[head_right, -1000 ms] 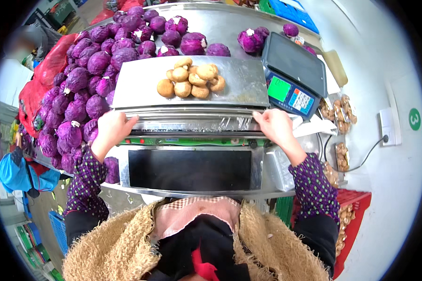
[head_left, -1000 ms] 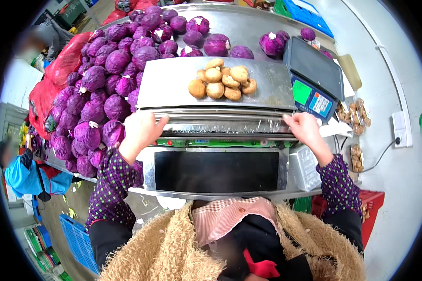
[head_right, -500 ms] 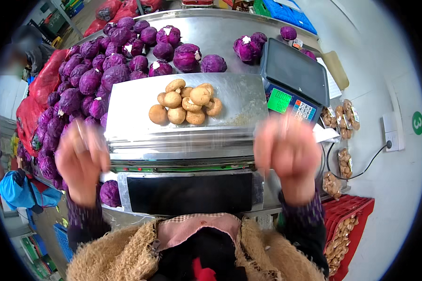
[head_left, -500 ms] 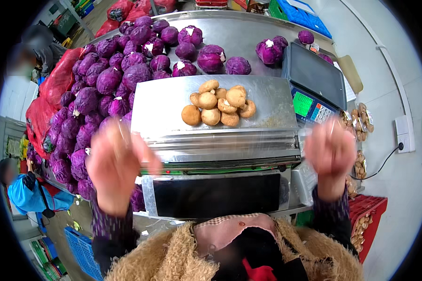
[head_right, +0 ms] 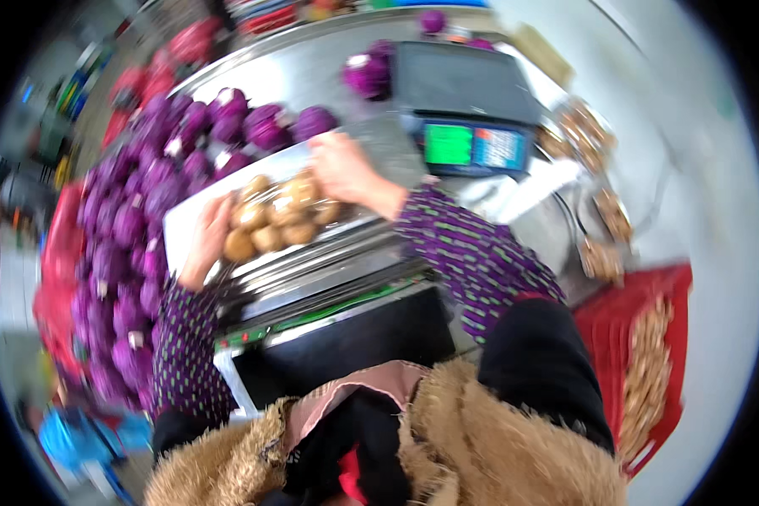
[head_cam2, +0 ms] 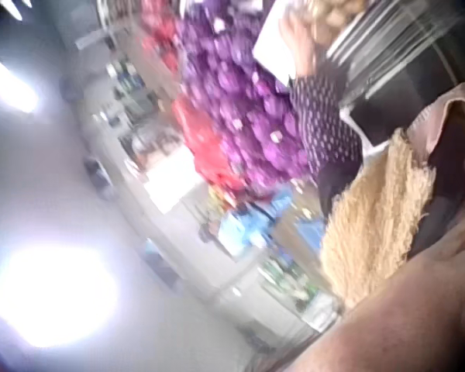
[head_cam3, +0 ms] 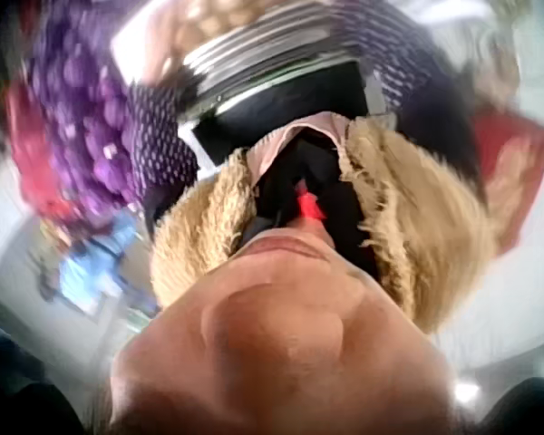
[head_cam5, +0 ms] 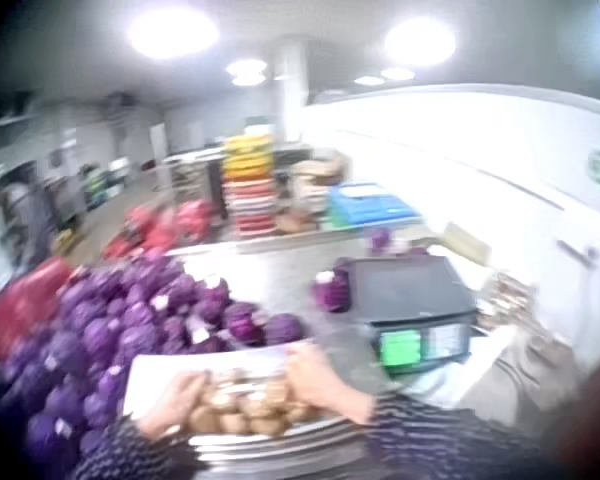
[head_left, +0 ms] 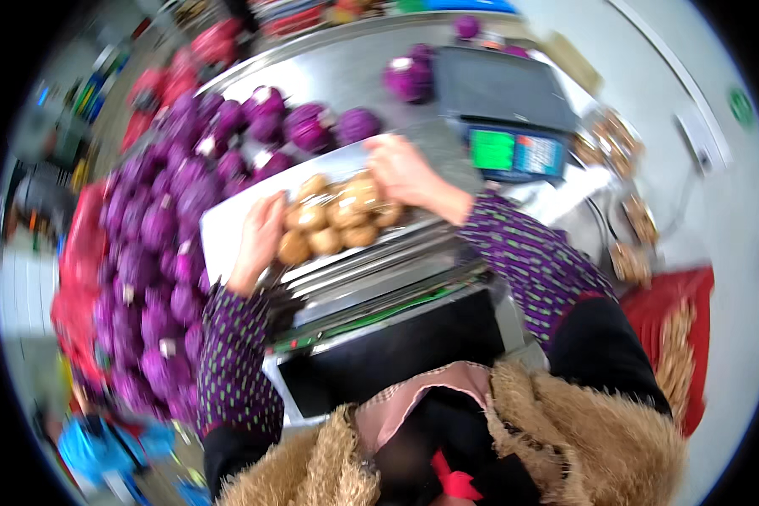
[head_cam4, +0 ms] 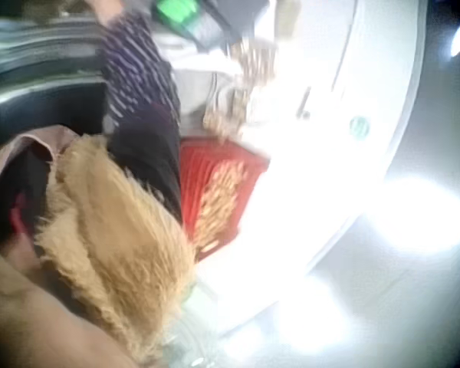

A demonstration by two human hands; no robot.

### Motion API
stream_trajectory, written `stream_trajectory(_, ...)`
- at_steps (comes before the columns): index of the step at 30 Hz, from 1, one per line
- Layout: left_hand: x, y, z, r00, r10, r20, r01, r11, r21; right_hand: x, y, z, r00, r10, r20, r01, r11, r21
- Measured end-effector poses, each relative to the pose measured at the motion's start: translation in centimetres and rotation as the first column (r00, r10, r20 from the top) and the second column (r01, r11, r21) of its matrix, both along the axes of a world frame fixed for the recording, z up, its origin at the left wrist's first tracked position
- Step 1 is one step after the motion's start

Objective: The person repeatedly scoops mushrooms from a red bin into clear plastic trays, weighs them on a digital scale, seals them in a vacuum sealer, and applies a label. The sealed packages are stacked on the counter. The person handles mushrooms, trays, labels, and the sealing equipment throughout.

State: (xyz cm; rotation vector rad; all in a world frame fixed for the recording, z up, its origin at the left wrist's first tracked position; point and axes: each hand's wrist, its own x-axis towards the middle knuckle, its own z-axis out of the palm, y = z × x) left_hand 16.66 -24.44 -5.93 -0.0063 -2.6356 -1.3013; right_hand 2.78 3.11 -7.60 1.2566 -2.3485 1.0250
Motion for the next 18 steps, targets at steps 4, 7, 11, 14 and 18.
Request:
stream_trajectory(4,3.3,1.5,3.4,0.966,-0.027,0.257,-0.124,0.824,0.553,1.5,-0.7,2.7,0.996,-0.016,0.088,0.008,0.996,0.09)
stream_trajectory(7,8.1,3.2,7.6,0.951,-0.068,0.301,-0.026,0.955,0.297,7.8,3.4,8.8,0.997,-0.021,0.073,0.033,0.986,-0.165)
stream_trajectory(11,21.9,8.1,10.1,0.989,-0.096,0.11,0.053,0.938,0.342,20.4,9.2,13.0,0.951,0.294,-0.1,-0.301,0.951,-0.067)
stream_trajectory(14,27.7,9.7,7.2,0.826,-0.159,0.541,-0.122,0.886,0.447,26.5,10.6,7.9,0.97,0.218,0.112,-0.179,0.943,-0.28)
stream_trajectory(18,26.8,8.6,0.7,0.811,0.03,0.584,-0.139,0.98,0.144,24.2,12.3,3.3,0.573,-0.008,0.819,0.027,1.0,-0.01)
